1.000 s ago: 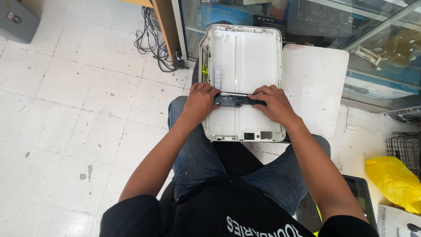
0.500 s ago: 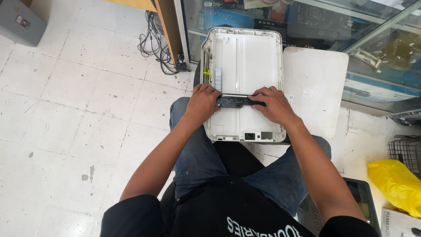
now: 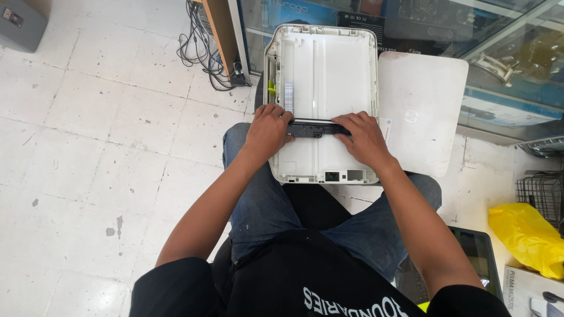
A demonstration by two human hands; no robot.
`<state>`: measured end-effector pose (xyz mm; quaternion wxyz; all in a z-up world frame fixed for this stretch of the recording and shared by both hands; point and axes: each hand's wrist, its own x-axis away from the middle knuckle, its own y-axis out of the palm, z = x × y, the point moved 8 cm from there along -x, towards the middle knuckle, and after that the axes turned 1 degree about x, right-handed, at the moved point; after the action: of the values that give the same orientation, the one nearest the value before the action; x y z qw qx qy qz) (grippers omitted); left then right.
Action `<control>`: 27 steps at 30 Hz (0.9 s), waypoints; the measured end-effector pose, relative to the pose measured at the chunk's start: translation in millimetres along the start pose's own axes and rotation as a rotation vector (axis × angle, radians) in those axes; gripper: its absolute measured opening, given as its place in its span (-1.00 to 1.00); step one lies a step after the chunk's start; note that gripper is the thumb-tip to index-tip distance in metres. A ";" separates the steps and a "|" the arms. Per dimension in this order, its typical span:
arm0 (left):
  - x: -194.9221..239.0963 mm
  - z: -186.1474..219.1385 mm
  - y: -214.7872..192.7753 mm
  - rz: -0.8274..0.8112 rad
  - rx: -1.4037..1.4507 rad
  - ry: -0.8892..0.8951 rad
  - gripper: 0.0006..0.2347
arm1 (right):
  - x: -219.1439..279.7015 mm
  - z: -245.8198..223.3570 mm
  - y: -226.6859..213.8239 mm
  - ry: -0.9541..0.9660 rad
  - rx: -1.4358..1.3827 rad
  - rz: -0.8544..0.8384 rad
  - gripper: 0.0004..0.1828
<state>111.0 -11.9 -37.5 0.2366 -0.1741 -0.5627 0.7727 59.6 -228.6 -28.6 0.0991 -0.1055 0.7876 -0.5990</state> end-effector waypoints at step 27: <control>5.3 40.1 12.8 0.154 0.131 0.146 -0.63 | 6.4 -7.8 11.9 0.013 0.016 0.122 -0.55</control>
<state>83.0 -43.8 -37.5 0.2279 -0.2569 -0.4771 0.8090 50.7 -220.2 -38.2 0.1313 -0.0526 0.7882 -0.5989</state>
